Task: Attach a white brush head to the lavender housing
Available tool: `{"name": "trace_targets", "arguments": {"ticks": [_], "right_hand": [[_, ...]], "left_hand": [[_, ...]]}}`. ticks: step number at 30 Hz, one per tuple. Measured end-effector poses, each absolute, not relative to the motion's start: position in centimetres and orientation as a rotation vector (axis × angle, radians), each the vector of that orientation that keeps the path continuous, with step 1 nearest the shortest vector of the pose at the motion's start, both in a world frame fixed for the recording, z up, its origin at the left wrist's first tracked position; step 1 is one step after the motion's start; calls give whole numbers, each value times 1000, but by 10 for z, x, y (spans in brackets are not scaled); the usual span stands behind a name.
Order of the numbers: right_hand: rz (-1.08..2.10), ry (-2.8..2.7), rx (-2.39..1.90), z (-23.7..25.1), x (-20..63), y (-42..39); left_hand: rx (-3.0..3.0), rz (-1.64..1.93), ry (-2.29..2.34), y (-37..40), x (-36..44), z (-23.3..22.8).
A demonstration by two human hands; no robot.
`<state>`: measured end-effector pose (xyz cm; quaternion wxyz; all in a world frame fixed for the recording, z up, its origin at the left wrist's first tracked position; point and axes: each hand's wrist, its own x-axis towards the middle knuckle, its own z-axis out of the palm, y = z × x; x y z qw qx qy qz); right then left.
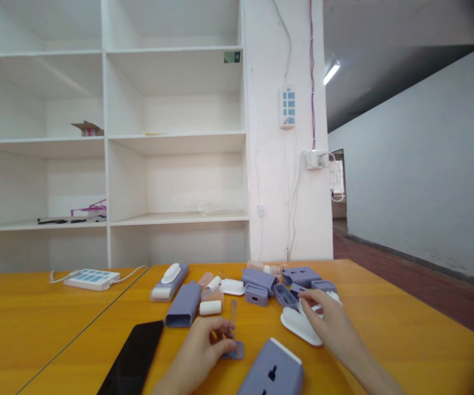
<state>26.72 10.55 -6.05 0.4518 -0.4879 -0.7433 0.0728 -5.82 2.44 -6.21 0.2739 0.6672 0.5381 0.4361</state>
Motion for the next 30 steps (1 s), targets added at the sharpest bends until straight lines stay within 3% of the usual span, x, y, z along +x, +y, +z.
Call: {"name": "trace_targets", "arguments": {"ticks": [30], "right_hand": [[-28, -1857, -1196, -75, 269, 114]], "left_hand": [[1504, 1283, 1246, 34, -65, -85]]}}
